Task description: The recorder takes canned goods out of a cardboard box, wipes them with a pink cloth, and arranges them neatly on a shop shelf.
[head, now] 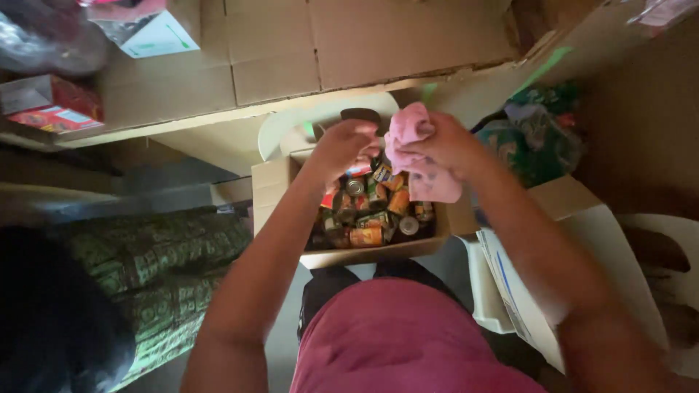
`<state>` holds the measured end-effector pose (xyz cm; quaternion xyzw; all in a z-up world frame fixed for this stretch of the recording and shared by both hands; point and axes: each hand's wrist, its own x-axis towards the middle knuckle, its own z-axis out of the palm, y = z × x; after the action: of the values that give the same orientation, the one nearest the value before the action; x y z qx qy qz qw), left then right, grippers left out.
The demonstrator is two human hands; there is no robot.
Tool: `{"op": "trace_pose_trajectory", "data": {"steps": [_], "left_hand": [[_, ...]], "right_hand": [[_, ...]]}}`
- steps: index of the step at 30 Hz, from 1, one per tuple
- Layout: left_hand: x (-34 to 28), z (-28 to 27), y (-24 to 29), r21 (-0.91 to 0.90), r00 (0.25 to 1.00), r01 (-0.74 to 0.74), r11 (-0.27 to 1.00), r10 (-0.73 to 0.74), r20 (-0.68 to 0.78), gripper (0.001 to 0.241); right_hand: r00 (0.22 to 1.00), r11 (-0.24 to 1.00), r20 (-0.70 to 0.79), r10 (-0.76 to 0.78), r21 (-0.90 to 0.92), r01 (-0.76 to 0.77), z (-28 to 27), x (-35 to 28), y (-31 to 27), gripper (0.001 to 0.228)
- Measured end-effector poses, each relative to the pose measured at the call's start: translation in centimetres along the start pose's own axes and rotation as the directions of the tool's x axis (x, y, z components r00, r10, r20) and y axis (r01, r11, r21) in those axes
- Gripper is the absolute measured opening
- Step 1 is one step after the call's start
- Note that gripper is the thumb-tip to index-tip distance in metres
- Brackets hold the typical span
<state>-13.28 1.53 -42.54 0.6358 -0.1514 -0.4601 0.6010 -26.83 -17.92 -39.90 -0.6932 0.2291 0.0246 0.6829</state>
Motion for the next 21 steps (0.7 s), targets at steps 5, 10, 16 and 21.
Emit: {"op": "trace_pose_trajectory", "data": {"steps": [5,10,16,21], "left_hand": [[8.9,-7.1,-18.9,-0.277,0.963,0.2,0.94,-0.24,-0.121,0.034],[16.1,-10.7,-32.3,-0.342,0.981,0.037,0.939,-0.099,-0.166,0.02],[14.7,-7.6,-26.5,-0.149,0.876,0.199,0.969,-0.244,-0.417,0.026],[16.8,-7.1,-31.4,0.229,0.824,0.056,0.972,0.085,-0.561,0.043]], "right_hand": [[0.985,0.922,0.083,-0.152,0.372,0.111,2.1,7.3,14.5,0.036],[0.964,0.999,-0.264,-0.041,0.013,0.046,5.4,12.5,24.7,0.038],[0.943,0.982,-0.317,0.096,0.187,-0.037,7.0,15.0,28.3,0.031],[0.982,0.913,-0.173,0.076,0.409,0.001,7.7,14.1,28.5,0.037]]}}
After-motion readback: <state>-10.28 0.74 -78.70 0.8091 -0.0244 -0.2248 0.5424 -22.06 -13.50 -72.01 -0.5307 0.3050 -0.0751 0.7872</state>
